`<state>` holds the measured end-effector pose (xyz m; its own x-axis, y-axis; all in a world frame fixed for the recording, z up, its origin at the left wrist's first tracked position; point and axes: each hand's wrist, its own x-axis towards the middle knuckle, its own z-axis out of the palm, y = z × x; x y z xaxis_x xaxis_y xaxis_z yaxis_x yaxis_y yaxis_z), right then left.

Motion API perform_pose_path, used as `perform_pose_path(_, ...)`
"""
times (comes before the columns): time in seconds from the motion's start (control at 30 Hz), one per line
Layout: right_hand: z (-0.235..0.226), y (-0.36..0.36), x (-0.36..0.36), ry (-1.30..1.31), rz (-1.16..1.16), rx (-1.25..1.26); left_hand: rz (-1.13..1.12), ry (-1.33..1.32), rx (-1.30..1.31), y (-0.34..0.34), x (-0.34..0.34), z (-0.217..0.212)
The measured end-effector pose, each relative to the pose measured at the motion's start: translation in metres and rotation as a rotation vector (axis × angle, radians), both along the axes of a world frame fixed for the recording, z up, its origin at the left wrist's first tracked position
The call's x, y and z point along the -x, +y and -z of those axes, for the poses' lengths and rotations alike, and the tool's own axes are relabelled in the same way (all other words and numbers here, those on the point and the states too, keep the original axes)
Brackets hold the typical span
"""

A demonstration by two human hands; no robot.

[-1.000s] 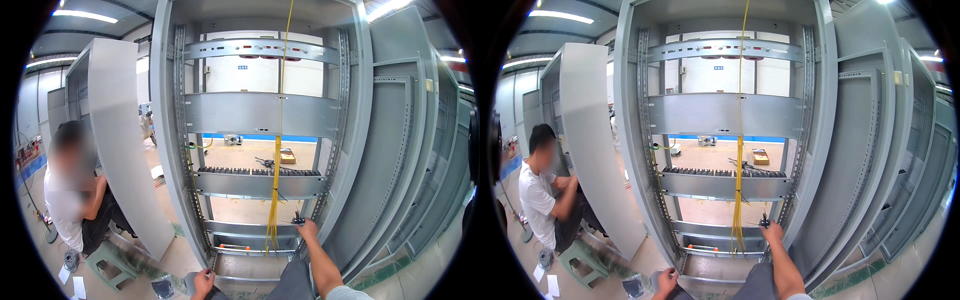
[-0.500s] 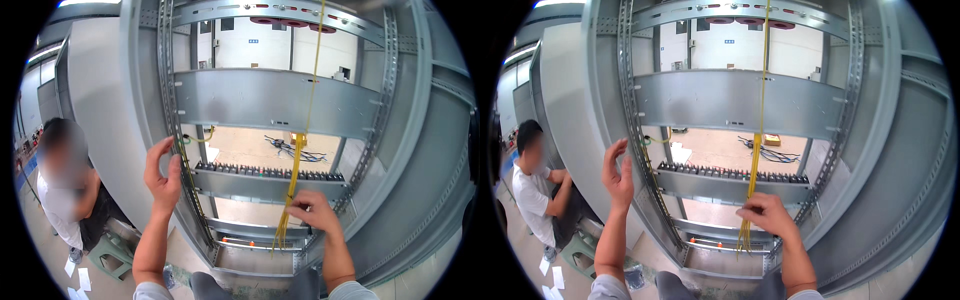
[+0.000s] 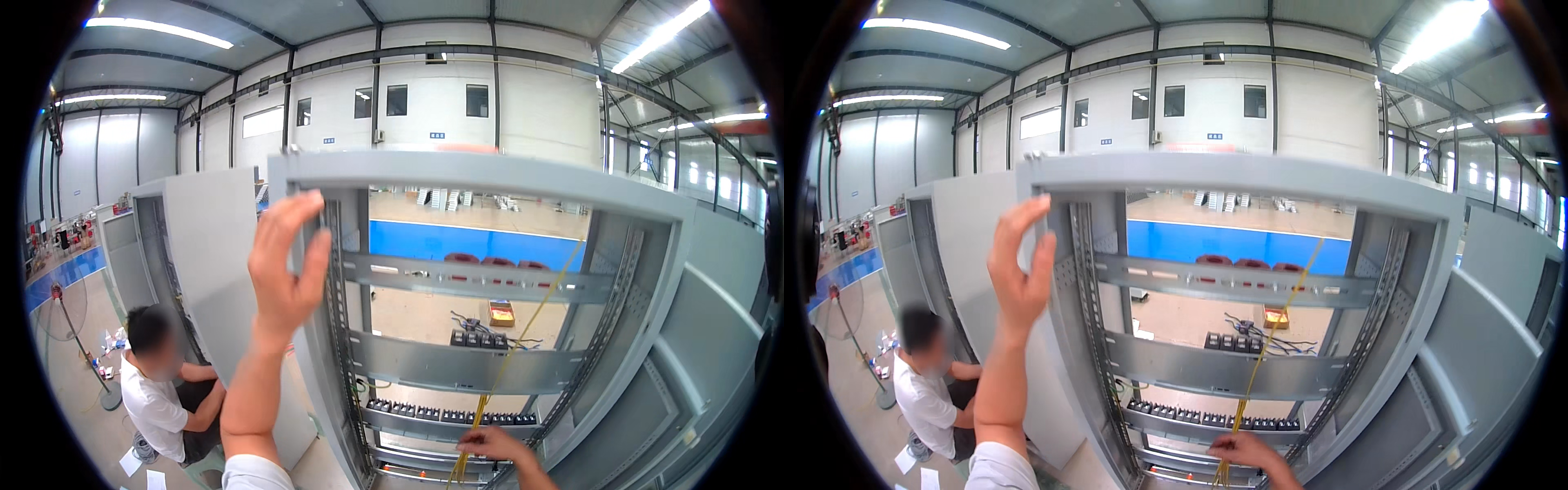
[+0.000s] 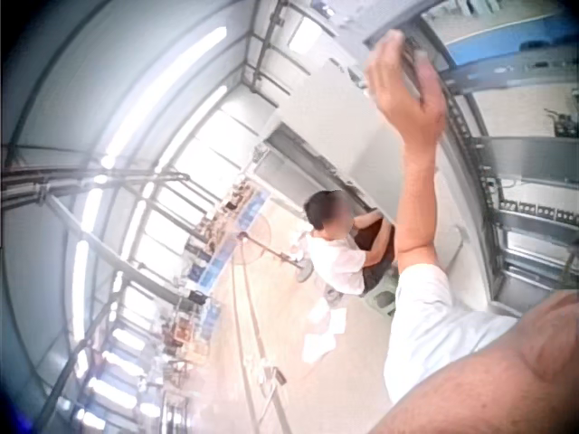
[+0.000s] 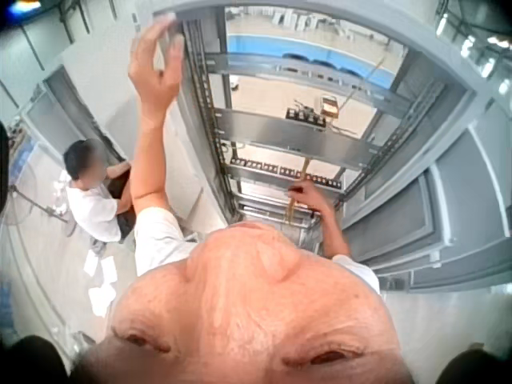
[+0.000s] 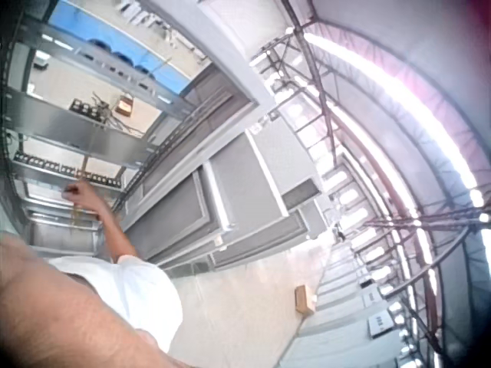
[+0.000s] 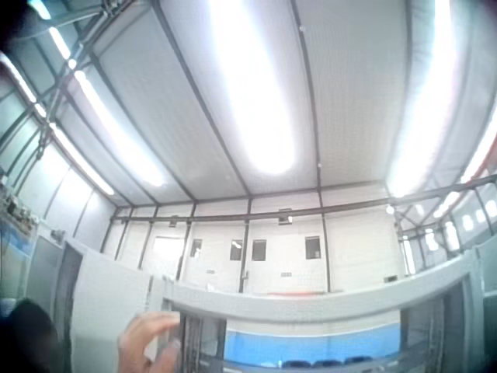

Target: The person walks to a server rack, picks up a bundle of yellow cables, and uses zip ties to secure them inside the rack. The person repeatedly gathers, aligns, and fastens the cables while another worker assists nearby.

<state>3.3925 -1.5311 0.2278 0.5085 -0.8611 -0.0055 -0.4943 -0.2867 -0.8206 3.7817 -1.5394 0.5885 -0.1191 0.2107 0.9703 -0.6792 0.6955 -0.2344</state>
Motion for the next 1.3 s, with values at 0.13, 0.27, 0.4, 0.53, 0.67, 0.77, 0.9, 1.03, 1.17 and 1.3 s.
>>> perform_pose_path(0.13,0.048,0.027,-0.01,0.072,0.032,-0.306,0.039,-0.114,-0.423,0.013,-0.019,-0.129)
perform_pose_path(0.27,0.173,0.043,0.006,0.115,0.079,-0.592,-0.048,-0.296,-0.834,-0.037,-0.009,-0.2)
perform_pose_path(0.4,0.22,0.063,0.013,0.178,0.094,-0.557,-0.317,-0.553,-1.113,-0.086,0.035,-0.203)
perform_pose_path(0.53,0.243,0.077,0.018,0.205,0.053,-0.454,-0.168,-0.616,-1.181,-0.088,0.055,-0.206)
perform_pose_path(0.67,0.271,0.09,0.03,0.209,0.044,-0.359,-0.007,-0.703,-1.037,-0.093,0.089,-0.201)
perform_pose_path(0.77,0.283,0.093,0.029,0.199,0.178,-0.656,0.094,-0.725,-0.885,-0.096,0.091,-0.199)
perform_pose_path(0.9,0.275,0.082,0.015,0.179,0.202,-0.537,-0.25,-0.661,-0.731,-0.015,0.093,-0.209)
perform_pose_path(1.03,0.275,0.084,0.004,0.184,0.182,-0.62,-0.251,-0.685,-0.785,0.009,0.059,-0.118)
perform_pose_path(1.17,0.262,0.111,0.005,0.158,0.254,-0.667,-0.237,-0.429,-1.079,0.017,-0.027,0.084)
perform_pose_path(1.3,0.255,0.097,-0.015,0.184,0.096,-0.673,-0.56,0.008,-1.334,0.115,-0.112,0.209)
